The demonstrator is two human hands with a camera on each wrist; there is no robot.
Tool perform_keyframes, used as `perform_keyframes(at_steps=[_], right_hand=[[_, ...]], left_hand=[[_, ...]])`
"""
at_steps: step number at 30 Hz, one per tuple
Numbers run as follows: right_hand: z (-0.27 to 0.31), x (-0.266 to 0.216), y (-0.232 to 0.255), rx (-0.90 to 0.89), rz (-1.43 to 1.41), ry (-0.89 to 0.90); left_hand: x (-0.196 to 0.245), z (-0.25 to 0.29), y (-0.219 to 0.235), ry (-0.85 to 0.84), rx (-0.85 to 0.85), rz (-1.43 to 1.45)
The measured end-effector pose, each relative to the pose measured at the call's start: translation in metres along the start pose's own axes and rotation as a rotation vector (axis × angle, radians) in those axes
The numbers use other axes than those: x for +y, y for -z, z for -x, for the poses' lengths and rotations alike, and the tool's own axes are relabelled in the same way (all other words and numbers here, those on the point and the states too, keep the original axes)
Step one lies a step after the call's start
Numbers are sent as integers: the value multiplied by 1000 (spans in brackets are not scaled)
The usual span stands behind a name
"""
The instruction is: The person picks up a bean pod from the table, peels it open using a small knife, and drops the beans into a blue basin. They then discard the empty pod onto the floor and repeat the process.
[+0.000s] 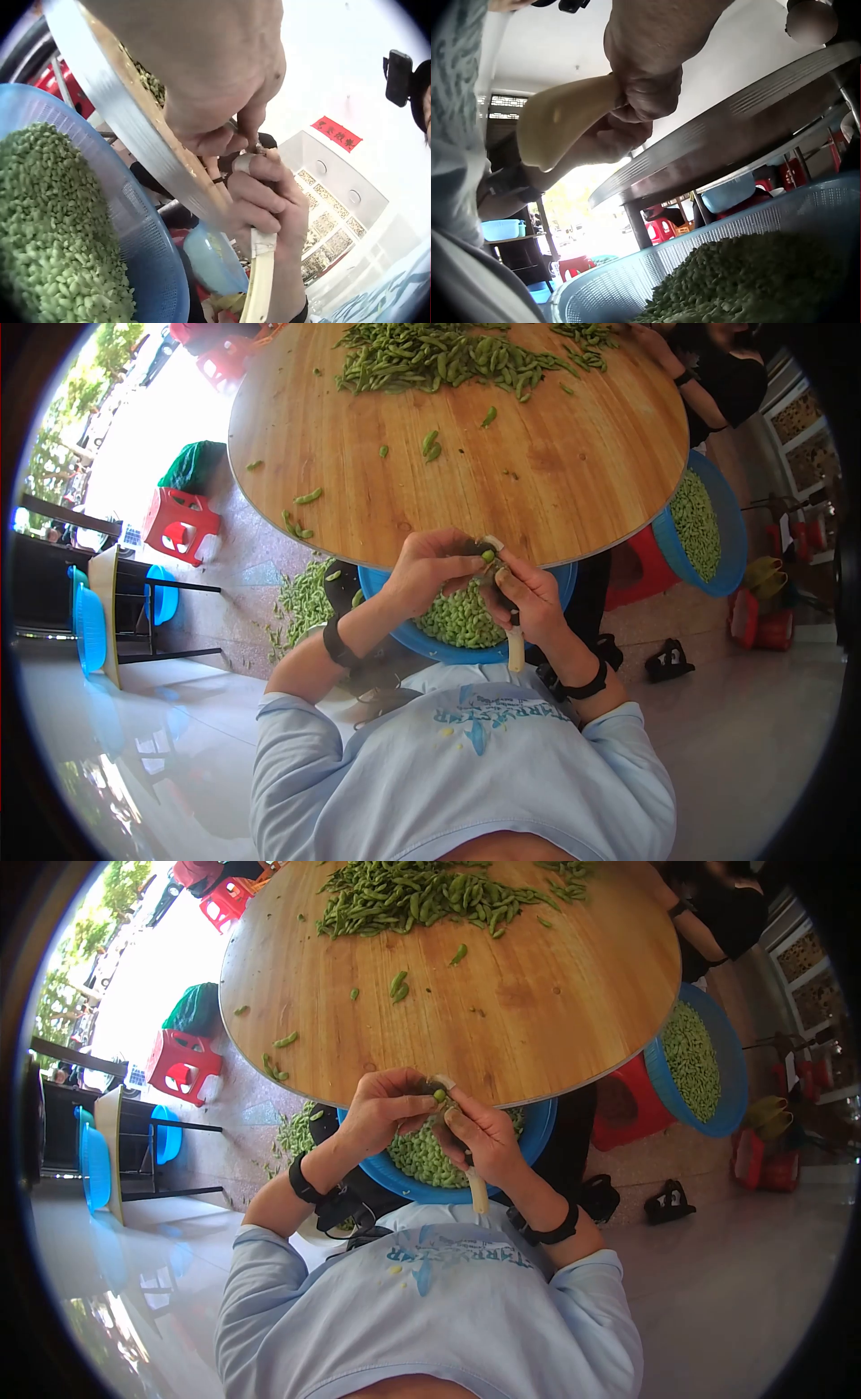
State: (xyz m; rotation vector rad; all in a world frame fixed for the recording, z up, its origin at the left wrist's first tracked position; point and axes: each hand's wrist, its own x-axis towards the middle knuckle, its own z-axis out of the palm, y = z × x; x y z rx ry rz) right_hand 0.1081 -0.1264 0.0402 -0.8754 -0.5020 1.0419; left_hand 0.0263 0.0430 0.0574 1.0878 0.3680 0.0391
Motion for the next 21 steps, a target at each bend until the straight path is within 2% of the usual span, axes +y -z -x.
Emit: perform_keyframes(at_steps=[5, 9, 12, 14, 15, 16, 17, 18, 20, 21], right_hand=[[-2, 2, 3, 7, 190, 82], [-3, 4, 5, 21, 208, 137], [0, 2, 9, -65, 52, 67], [3, -1, 4, -5, 555, 214], [0, 5, 8, -5, 553, 211], [-7, 17, 15, -5, 790, 523], [-10, 24, 20, -6, 1021, 840], [-7, 22, 21, -8, 1020, 841], [4, 17, 23, -74, 592, 336], [7, 15, 23, -74, 589, 334]], left_hand=[[-3, 0, 1, -43, -7, 30], [-1, -2, 3, 46, -98, 199], [-4, -3, 6, 147, -159, 357], [-7, -3, 8, 190, -193, 433], [-9, -2, 7, 156, -168, 291], [-11, -1, 6, 124, -144, 149], [-12, 1, 5, 126, -143, 150], [-11, 1, 4, 113, -129, 57], [-8, 4, 2, 103, -107, -36], [-5, 5, -1, 74, -106, -122]])
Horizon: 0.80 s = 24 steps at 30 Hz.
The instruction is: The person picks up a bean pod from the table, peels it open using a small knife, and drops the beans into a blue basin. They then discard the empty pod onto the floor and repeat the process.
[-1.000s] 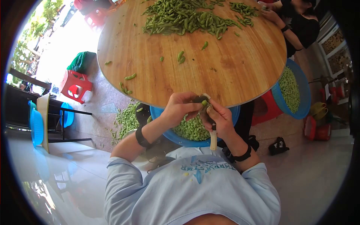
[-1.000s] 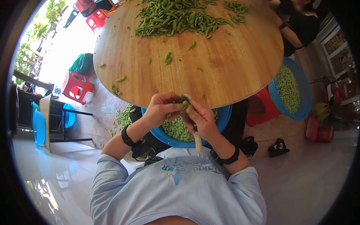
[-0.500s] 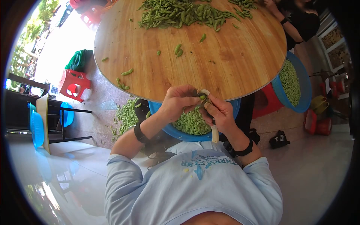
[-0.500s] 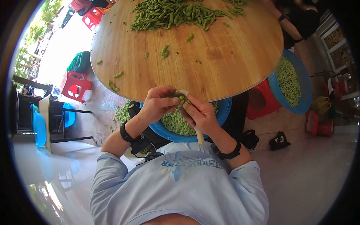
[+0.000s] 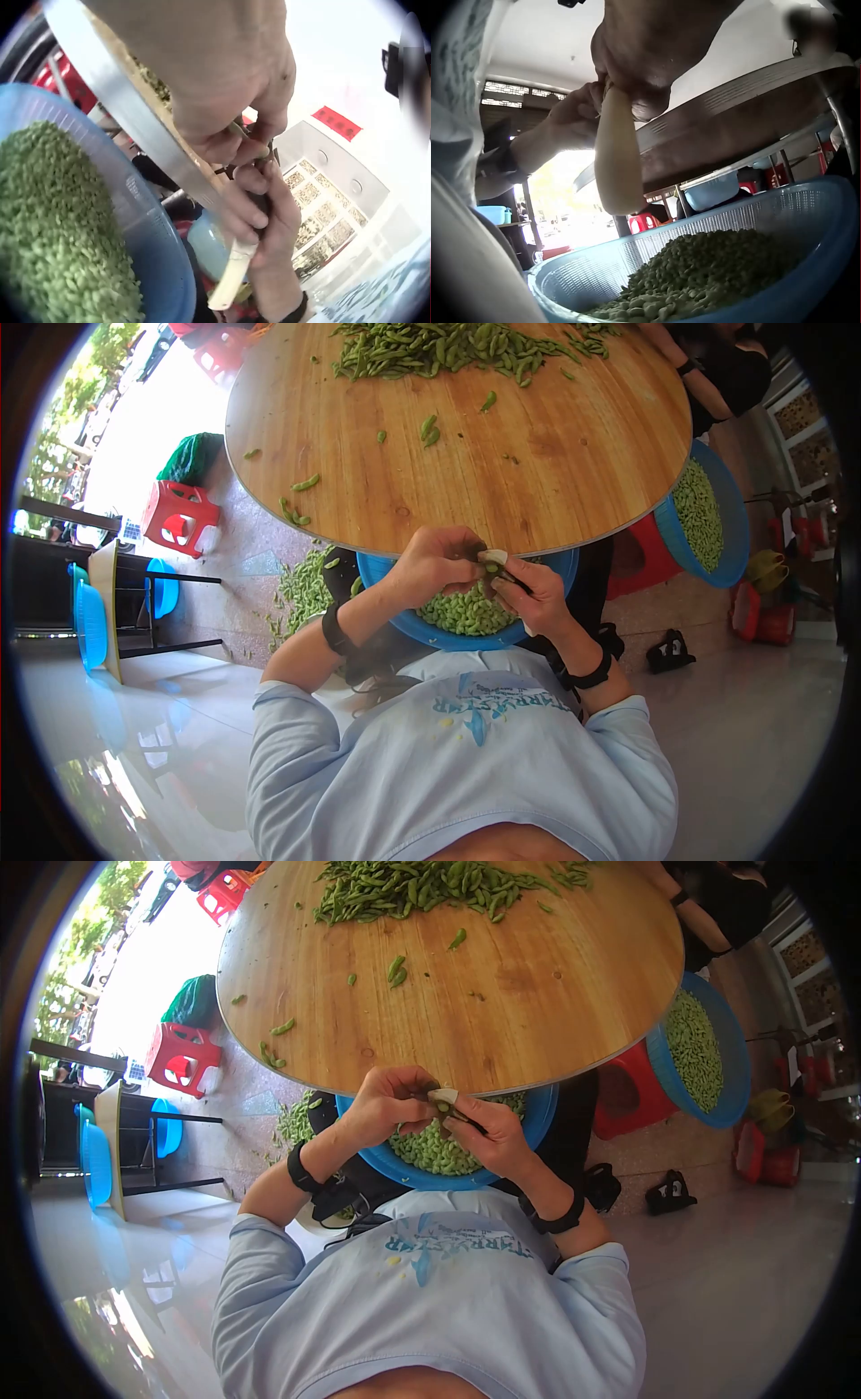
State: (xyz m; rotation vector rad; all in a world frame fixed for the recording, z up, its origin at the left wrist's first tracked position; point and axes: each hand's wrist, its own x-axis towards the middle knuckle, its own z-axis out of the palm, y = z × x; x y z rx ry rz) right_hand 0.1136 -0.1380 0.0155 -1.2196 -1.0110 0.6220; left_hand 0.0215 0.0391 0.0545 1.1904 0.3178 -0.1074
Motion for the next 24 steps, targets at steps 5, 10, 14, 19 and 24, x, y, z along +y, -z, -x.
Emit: perform_keyframes(at_steps=[5, 10, 14, 19, 24], right_hand=[[0, -13, 7, -87, -389, -232], [1, 1, 11, -145, -476, -203], [0, -11, -2, 53, -304, -226], [4, 4, -4, 182, 123, -10], [-1, -5, -3, 241, -368, -276]], left_hand=[[-8, -3, 1, 0, 3, 77], [-15, -7, 5, 80, -128, 405], [-7, -6, -3, 91, -28, 299], [9, 0, -13, 82, 12, 6], [-5, 6, -17, -114, -20, 236]])
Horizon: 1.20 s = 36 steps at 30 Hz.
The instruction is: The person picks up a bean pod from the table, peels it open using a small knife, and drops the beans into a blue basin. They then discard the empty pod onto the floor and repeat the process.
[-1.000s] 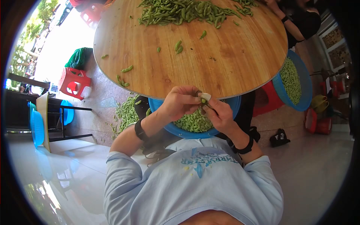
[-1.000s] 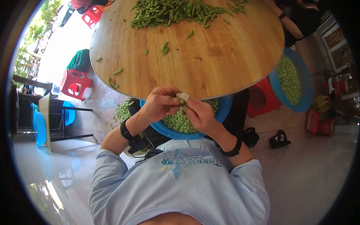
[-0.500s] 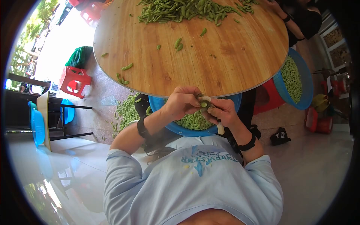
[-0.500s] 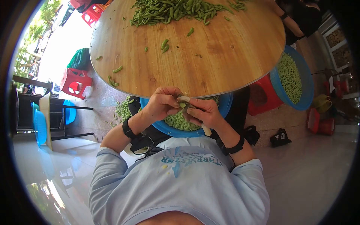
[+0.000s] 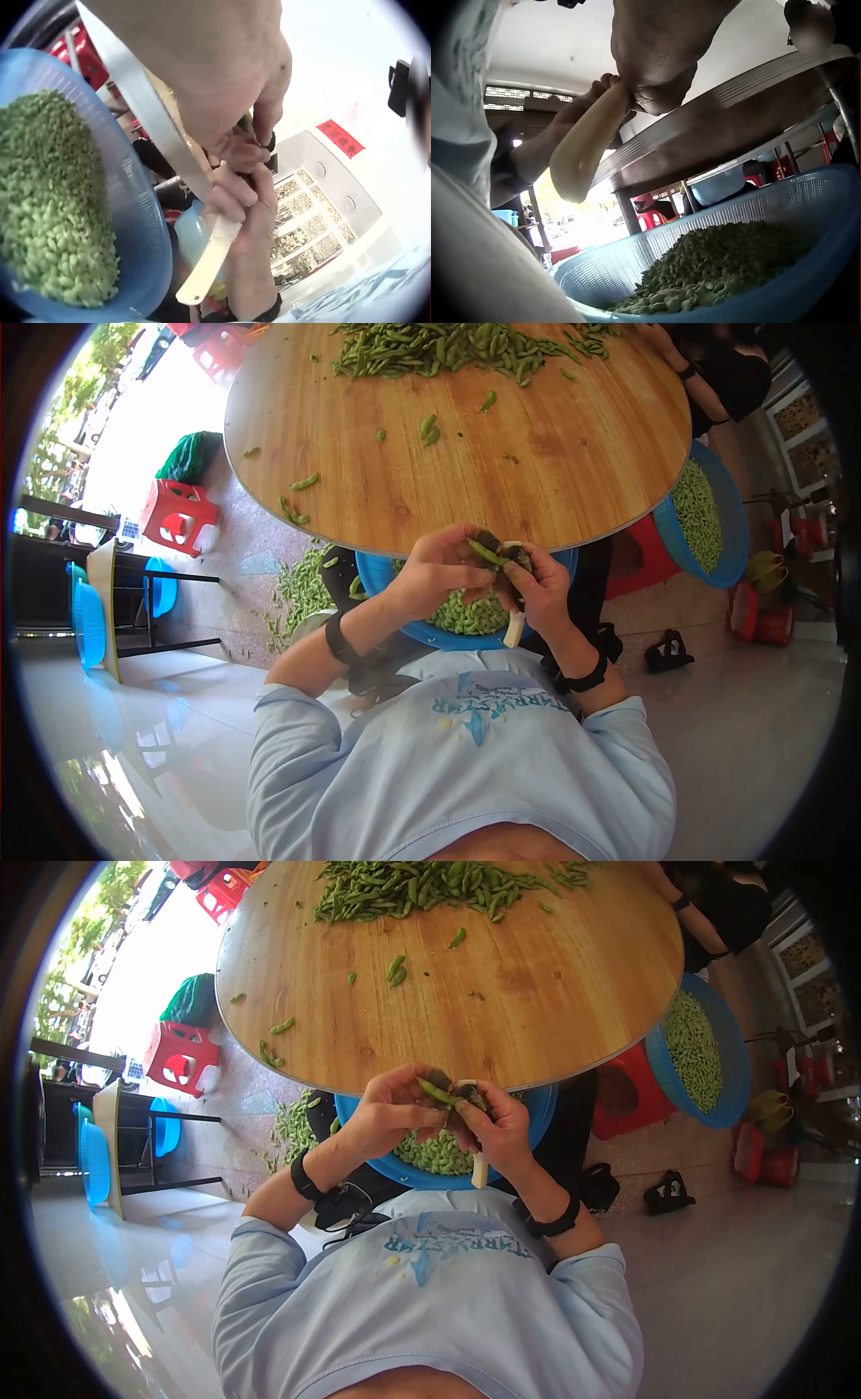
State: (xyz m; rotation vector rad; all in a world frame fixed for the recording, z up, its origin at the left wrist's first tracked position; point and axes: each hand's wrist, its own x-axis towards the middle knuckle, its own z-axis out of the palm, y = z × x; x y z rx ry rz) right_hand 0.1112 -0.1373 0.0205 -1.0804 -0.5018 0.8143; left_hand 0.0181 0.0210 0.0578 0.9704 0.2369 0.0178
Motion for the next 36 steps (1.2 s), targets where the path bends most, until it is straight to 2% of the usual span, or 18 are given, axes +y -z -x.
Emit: perform_keyframes(at_steps=[2, 3, 4, 5, 8, 10, 14, 16, 19, 22, 26, 28, 29, 31, 33, 35, 36], right_hand=[[2, 0, -2, 13, -82, -29], [3, 1, -3, 16, -81, -26], [3, 2, -5, 11, 27, 15], [3, 2, -6, 5, 135, 56], [2, -8, -5, -51, 154, 37], [1, -9, -3, -65, 117, 13], [-1, -9, -4, -34, 62, -25], [0, -5, -2, -34, 95, -23], [-1, -8, -3, -36, 84, -37], [-1, -11, -1, -64, 48, -65], [1, -13, 0, -107, 121, -81], [2, -12, 2, -109, 126, -83], [3, -12, 2, -115, 133, -84], [4, -16, -1, -109, 141, -113], [4, -20, -2, -105, 152, -143], [7, -21, -4, -142, 378, -98], [8, -16, -4, -143, 379, -96]], left_hand=[[-6, 0, 4, -1, -23, 100], [-9, 0, 9, 53, -30, 228], [-11, -1, 12, 107, -36, 356], [-11, -1, 16, 104, -38, 356], [-9, 1, 19, 169, -78, 406], [-3, -1, 15, 130, -12, 234], [-17, 0, 15, 66, 41, 123], [-21, 1, 15, -42, 55, -43], [-28, 3, 9, -103, 60, -33], [-28, 5, 13, -61, 27, 77], [-33, 1, 15, -102, 44, 11], [-37, 2, 13, -256, 42, -88], [-38, 3, 11, -255, 42, -88], [-33, 5, 6, -340, 21, -350], [-22, 6, 1, -285, 57, -241], [-12, 7, 1, -222, 89, -132], [-6, 7, 5, -193, 72, -129]])
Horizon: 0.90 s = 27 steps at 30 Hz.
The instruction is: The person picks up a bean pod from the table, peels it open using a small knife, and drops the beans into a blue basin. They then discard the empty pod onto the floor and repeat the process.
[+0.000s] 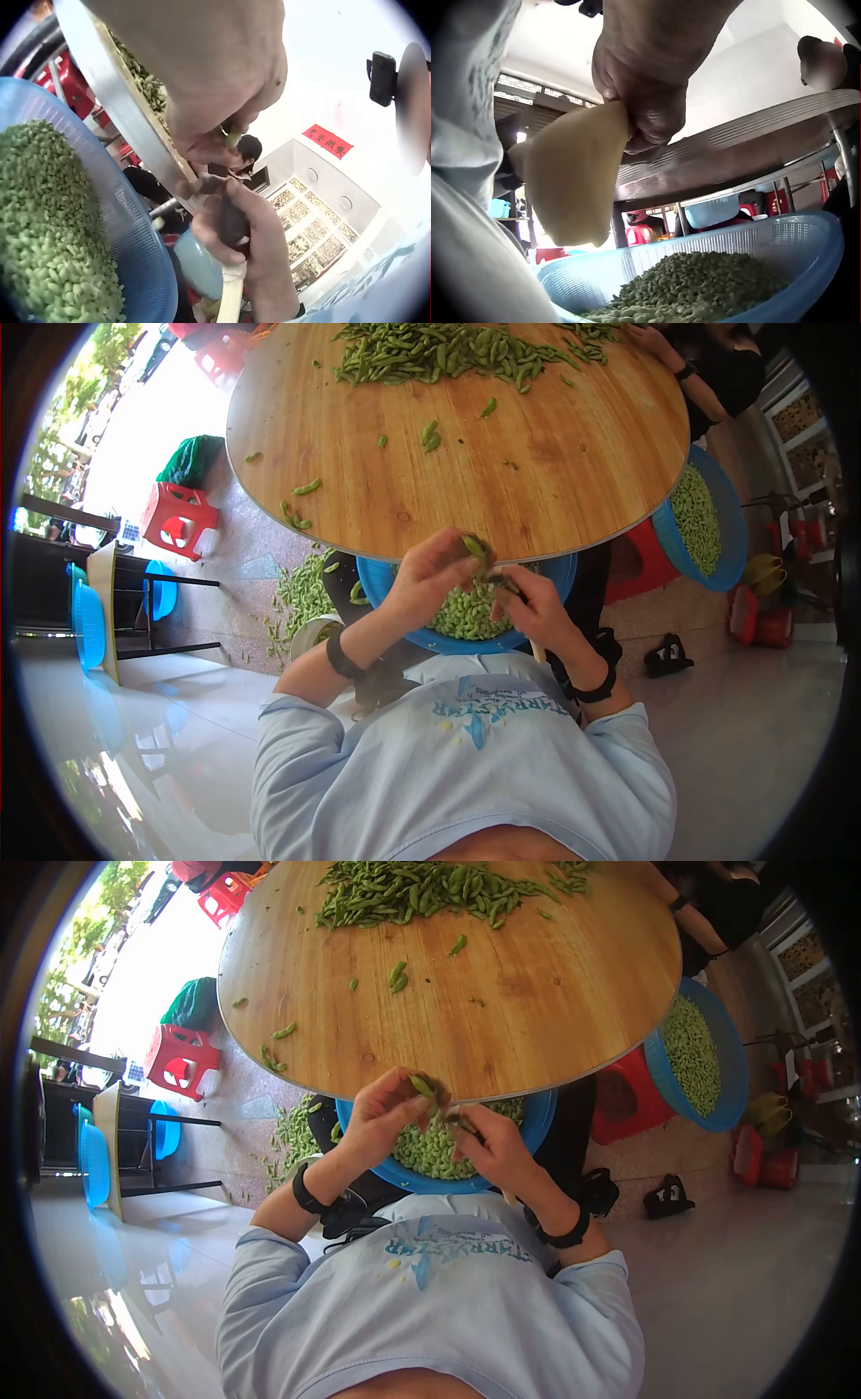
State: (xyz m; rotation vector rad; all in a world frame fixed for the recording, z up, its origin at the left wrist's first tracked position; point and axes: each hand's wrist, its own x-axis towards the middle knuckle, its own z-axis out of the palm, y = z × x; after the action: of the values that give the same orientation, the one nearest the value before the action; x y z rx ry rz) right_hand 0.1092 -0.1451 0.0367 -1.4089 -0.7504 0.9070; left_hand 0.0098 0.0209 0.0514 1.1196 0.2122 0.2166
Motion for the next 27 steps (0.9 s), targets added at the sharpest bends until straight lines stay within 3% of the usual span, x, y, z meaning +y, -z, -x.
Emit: perform_keyframes(at_steps=[2, 3, 5, 6, 8, 13, 17, 23, 27], right_hand=[[2, 13, -5, 20, 180, 225], [4, 8, -3, 23, 180, 224], [7, -8, 4, -68, -206, -135], [7, -7, 4, -67, -206, -135], [7, -4, 1, -104, -190, 32], [6, -4, -5, -124, -346, -20], [5, 1, -4, -122, -521, -68], [5, 1, -7, -99, -547, -75], [4, 2, -7, -75, -429, -23]], left_hand=[[3, 1, 5, 31, -19, 3], [1, 2, 7, 89, -14, 38], [-3, 3, 7, 143, -12, 73], [-5, 4, 7, 173, -13, 17], [-6, 6, 7, 206, -11, -37], [-5, 4, 3, 276, 38, -135], [-6, 4, 3, 279, 25, -133], [-6, 7, 6, 240, 1, -226], [-12, 9, 7, 79, -5, -332]])
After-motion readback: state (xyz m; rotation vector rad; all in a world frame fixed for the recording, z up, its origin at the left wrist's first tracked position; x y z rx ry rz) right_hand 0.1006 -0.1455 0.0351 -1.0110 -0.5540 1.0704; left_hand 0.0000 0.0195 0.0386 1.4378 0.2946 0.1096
